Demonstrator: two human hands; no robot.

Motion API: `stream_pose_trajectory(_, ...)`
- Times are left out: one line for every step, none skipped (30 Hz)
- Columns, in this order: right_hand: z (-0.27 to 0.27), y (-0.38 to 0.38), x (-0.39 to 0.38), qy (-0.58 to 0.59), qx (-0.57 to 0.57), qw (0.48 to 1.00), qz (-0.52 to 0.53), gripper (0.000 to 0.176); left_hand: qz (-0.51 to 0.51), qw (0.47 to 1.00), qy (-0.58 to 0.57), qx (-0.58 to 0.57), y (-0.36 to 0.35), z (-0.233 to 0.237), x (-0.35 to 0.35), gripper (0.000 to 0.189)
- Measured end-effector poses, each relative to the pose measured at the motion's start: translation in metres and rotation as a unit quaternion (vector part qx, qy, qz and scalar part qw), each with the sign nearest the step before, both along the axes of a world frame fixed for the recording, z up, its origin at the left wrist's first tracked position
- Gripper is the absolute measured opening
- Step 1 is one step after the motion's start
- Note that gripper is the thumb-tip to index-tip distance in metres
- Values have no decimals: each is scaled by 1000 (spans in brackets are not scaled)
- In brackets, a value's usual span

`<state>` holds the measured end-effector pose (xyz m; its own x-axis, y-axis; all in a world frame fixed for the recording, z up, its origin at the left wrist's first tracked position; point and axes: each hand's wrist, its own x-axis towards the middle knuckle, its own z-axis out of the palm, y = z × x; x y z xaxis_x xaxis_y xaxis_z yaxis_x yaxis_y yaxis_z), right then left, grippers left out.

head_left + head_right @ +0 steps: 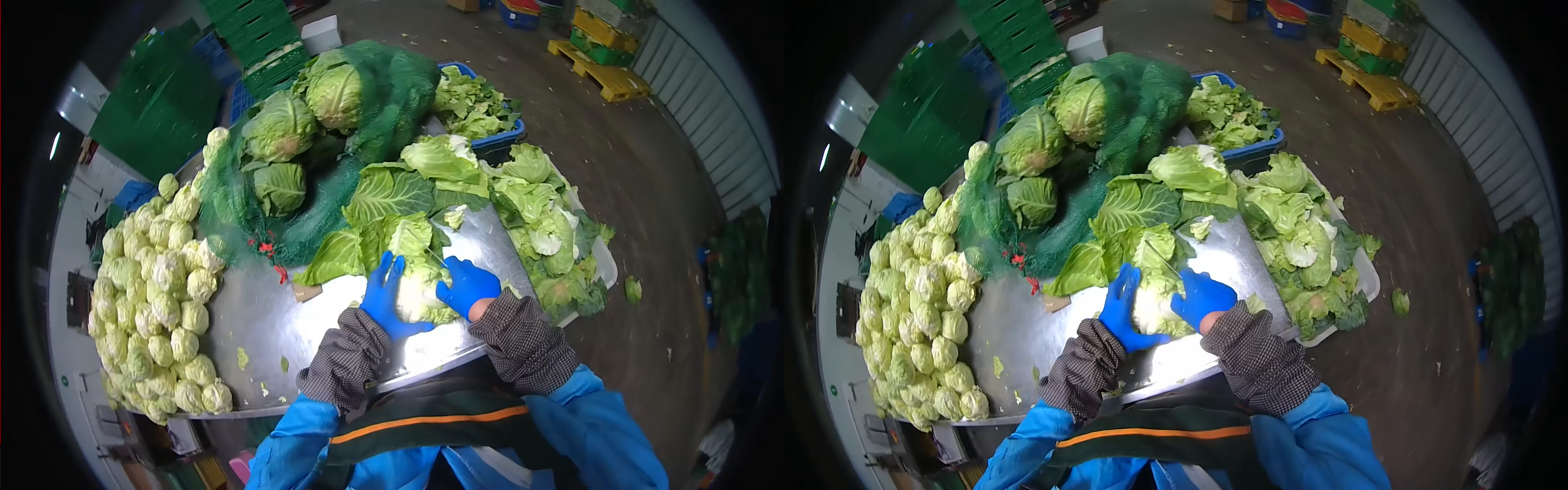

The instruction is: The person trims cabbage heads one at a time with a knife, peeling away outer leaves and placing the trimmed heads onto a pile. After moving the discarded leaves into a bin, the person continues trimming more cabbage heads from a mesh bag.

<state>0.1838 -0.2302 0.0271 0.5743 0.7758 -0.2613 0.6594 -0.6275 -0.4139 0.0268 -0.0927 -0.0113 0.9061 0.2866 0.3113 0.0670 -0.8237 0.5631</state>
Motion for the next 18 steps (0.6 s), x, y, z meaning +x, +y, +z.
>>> stream_pose_trajectory(0, 0, -4, 1, -12, 1000, -10, 43, -1, 1000, 7, -1, -3, 2, -3, 126)
stream_pose_trajectory(-9, -4, -2, 5, -10, 1000, -25, 41, -4, 1000, 12, 0, -5, 4, -6, 126)
stream_pose_trajectory(-28, -11, 10, 5, -7, 999, -41, 40, -4, 1000, 19, -6, -5, 6, -9, 128)
stream_pose_trajectory(-46, -18, 25, 4, -3, 998, -56, 38, 4, 1000, 14, -17, -2, 4, -14, 129)
stream_pose_trajectory(-66, -30, 38, 37, -6, 997, -60, 38, 10, 999, 11, -29, 4, 0, -22, 130)
stream_pose_trajectory(-88, -46, 49, 72, -11, 995, -67, 37, 14, 999, 10, -43, 9, -6, -31, 131)
stream_pose_trajectory(-90, -52, 51, 107, -14, 992, -73, 37, 26, 997, 44, -63, 15, -6, -37, 133)
stream_pose_trajectory(-92, -51, 54, 61, 8, 997, -45, 37, 49, 993, 52, -91, 17, -9, -36, 132)
stream_pose_trajectory(-82, -49, 44, 22, 27, 999, -16, 36, 73, 988, 67, -121, 15, -9, -39, 130)
stream_pose_trajectory(-68, -48, 31, -17, 47, 999, 9, 36, 94, 981, 83, -150, 14, -8, -40, 128)
stream_pose_trajectory(-50, -42, 19, -92, 47, 995, 3, 32, 112, 981, 64, -147, 12, -8, -34, 122)
stream_pose_trajectory(-26, -39, 13, -90, 53, 994, 35, 30, 131, 980, 46, -145, 7, -9, -26, 115)
stream_pose_trajectory(0, -37, 8, -87, 59, 992, 66, 28, 147, 978, 28, -143, 3, -9, -18, 109)
stream_pose_trajectory(20, -37, 5, -83, 64, 990, 95, 27, 163, 976, 12, -141, 0, -9, -11, 102)
stream_pose_trajectory(29, -41, -1, -126, 77, 972, 184, 17, 160, 979, 27, -127, 0, -8, -7, 103)
stream_pose_trajectory(28, -40, -3, -154, 41, 970, 186, 16, 154, 980, 44, -115, -1, -6, -3, 103)
stream_pose_trajectory(26, -38, -7, -181, 5, 965, 189, 14, 149, 982, 60, -102, -2, -3, 0, 104)
stream_pose_trajectory(24, -35, -7, -209, -29, 959, 190, 14, 148, 981, 70, -106, -3, 0, 3, 104)
